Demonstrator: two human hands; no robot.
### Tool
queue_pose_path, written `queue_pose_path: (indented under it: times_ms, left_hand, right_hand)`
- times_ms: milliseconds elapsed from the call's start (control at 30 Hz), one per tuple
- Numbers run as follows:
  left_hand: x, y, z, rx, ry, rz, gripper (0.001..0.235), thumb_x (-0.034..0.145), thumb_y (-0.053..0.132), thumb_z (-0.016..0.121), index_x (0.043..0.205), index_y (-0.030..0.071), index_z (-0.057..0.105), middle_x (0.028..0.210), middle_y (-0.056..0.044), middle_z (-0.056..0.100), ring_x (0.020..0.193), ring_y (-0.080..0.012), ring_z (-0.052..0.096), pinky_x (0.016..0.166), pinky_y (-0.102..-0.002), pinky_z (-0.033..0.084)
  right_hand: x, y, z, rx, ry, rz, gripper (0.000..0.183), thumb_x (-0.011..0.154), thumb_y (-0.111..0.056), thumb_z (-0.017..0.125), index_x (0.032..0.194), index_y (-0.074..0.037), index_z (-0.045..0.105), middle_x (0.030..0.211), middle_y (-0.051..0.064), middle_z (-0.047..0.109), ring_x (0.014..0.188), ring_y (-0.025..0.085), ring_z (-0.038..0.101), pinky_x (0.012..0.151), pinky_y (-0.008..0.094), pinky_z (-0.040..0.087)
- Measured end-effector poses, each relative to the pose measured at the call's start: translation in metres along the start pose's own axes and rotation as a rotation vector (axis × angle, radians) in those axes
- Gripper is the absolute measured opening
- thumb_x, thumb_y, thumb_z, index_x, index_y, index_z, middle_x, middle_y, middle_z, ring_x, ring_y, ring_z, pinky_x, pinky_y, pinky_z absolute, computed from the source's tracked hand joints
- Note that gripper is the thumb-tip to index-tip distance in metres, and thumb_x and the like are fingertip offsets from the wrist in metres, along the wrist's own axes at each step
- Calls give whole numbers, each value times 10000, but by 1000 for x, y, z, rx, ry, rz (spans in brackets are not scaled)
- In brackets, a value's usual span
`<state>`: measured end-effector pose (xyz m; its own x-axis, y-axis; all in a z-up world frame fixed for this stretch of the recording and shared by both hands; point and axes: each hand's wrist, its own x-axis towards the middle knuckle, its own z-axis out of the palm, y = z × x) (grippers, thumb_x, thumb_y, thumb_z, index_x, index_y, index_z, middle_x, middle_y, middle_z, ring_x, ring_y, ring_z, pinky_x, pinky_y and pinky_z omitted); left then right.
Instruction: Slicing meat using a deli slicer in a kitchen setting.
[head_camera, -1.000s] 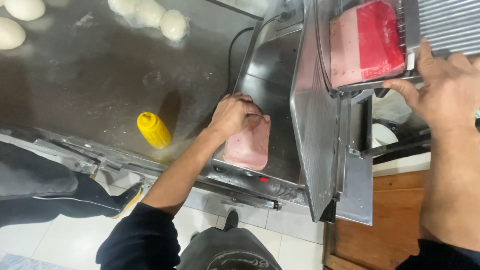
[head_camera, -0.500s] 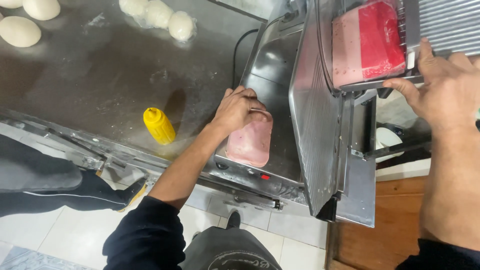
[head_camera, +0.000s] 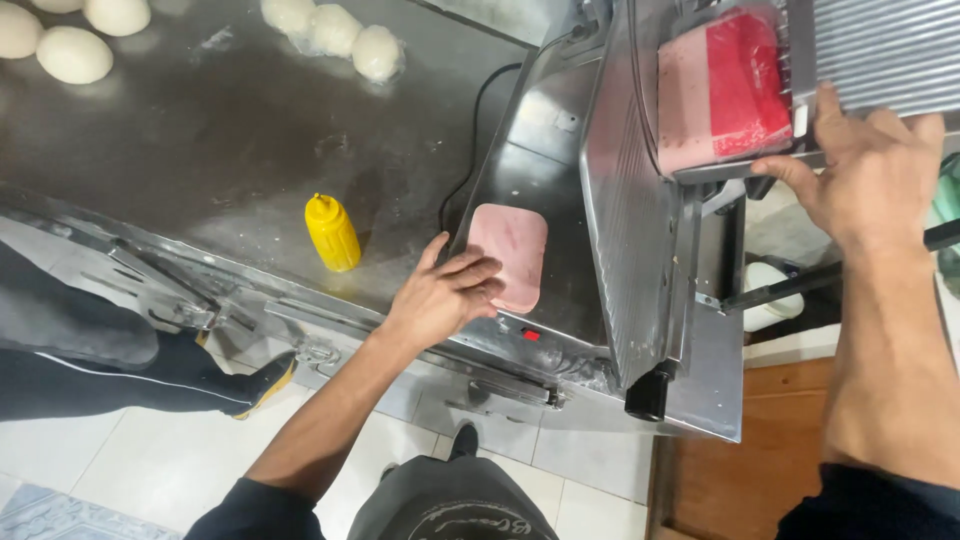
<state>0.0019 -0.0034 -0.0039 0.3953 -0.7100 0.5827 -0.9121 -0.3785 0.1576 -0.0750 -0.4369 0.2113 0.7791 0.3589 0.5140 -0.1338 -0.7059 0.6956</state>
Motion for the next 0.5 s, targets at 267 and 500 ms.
queue_pose_path:
  times_ms: [267,500]
  left_hand:
    - [-2,-9,2,19,42,45,257,809,381,741,1005,234,817,1274,41,708,1323,-184,565,1199,-544,293]
    - [0,-11,-1,-46,28,32,202,829,356,736,953,228,833,1271,63,700,1313,-169,547,1194,-545,296]
  right_hand:
    - [-23,-32,-88,90,-32,58,828,832,-631,815,1342,17,740,661,8,564,679,156,492,792,295,347]
    - [-70,-53,-142,180,-46,88,788,843,-541,872,1341,54,736,664,30,532,635,169,418,737,322,282]
